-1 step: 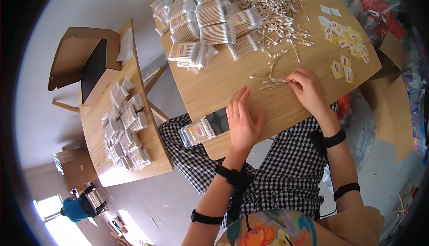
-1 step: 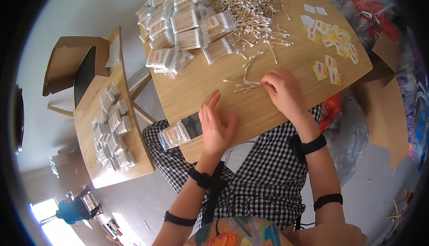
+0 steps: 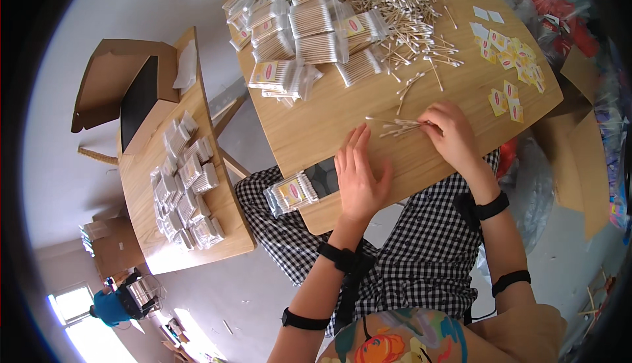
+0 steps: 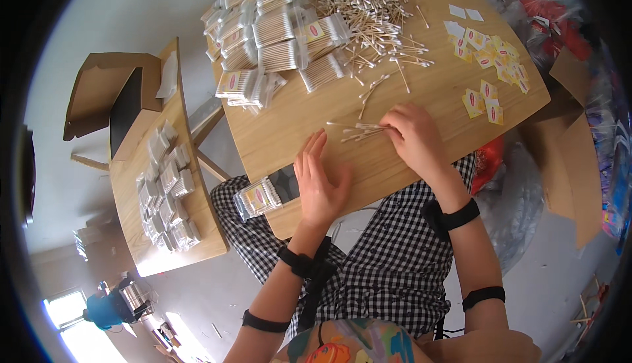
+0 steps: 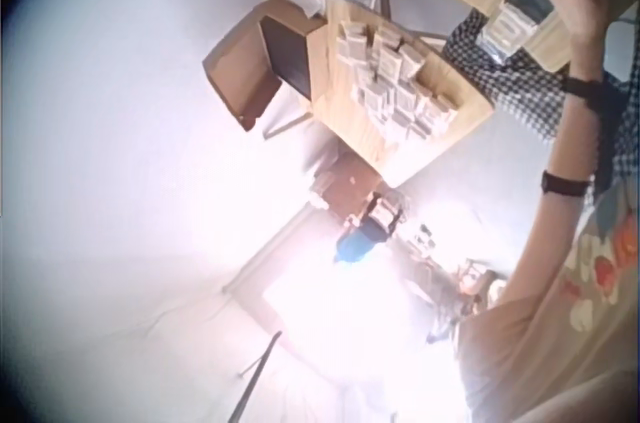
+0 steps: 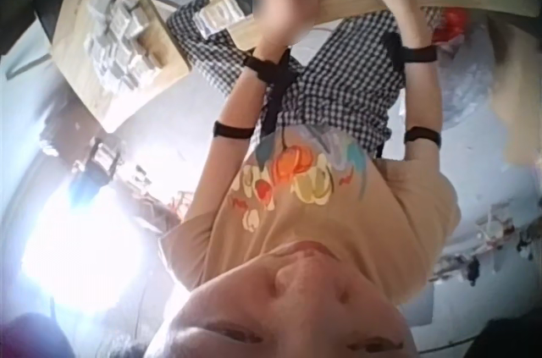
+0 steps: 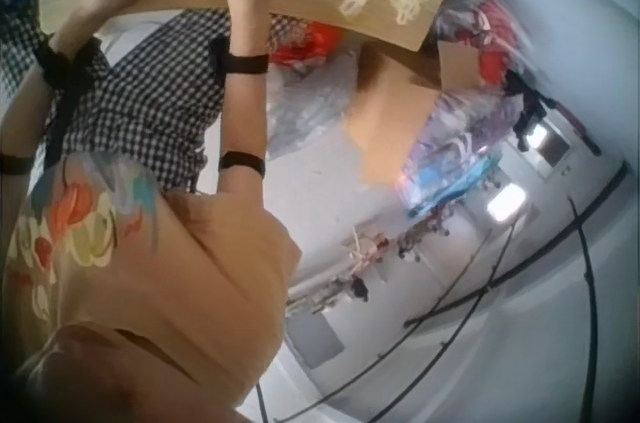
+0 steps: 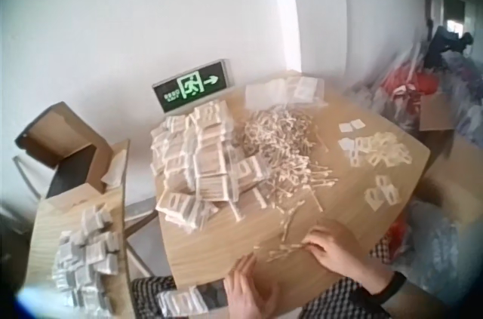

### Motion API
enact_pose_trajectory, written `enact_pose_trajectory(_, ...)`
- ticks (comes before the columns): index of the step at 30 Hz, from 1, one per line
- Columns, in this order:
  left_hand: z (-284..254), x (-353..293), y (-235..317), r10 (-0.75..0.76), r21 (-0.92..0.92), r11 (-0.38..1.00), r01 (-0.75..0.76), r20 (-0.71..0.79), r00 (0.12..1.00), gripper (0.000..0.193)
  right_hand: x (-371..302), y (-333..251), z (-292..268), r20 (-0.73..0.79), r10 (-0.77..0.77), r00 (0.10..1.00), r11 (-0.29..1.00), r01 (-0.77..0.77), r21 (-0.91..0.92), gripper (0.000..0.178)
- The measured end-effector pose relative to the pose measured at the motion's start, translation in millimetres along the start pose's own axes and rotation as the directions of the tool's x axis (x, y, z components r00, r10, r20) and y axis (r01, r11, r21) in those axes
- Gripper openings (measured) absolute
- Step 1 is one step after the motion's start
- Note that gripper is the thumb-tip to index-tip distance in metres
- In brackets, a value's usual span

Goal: Manually aligning and packaging cotton swabs into small plastic bags.

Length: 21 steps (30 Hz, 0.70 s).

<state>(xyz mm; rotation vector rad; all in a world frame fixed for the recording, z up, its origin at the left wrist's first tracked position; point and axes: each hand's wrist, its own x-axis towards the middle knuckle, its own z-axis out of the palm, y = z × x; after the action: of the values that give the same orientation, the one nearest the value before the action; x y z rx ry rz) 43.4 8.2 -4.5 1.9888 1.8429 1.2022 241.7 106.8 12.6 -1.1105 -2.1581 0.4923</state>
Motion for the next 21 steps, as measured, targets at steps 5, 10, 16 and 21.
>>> enact_pose_trajectory(5,4,2,3,-0.038,0.085,0.996,0.037,0.011,0.999,0.083,-3,-26,25,0.041,-0.120,0.992,0.993,0.120,0.014,0.014)
enact_pose_trajectory(10,4,0,4,-0.032,0.172,0.985,0.028,0.021,0.999,0.082,-2,-38,39,0.089,-0.143,0.986,0.990,0.140,0.033,0.016)
enact_pose_trajectory(16,4,-2,-3,0.017,0.131,0.991,-0.010,-0.048,0.999,0.050,-3,-31,30,0.032,-0.150,0.988,0.989,0.150,0.000,0.034)
enact_pose_trajectory(21,4,-4,-5,0.003,0.078,0.997,0.004,-0.089,0.996,0.024,-11,-12,13,0.059,-0.102,0.993,0.993,0.106,-0.055,0.025)
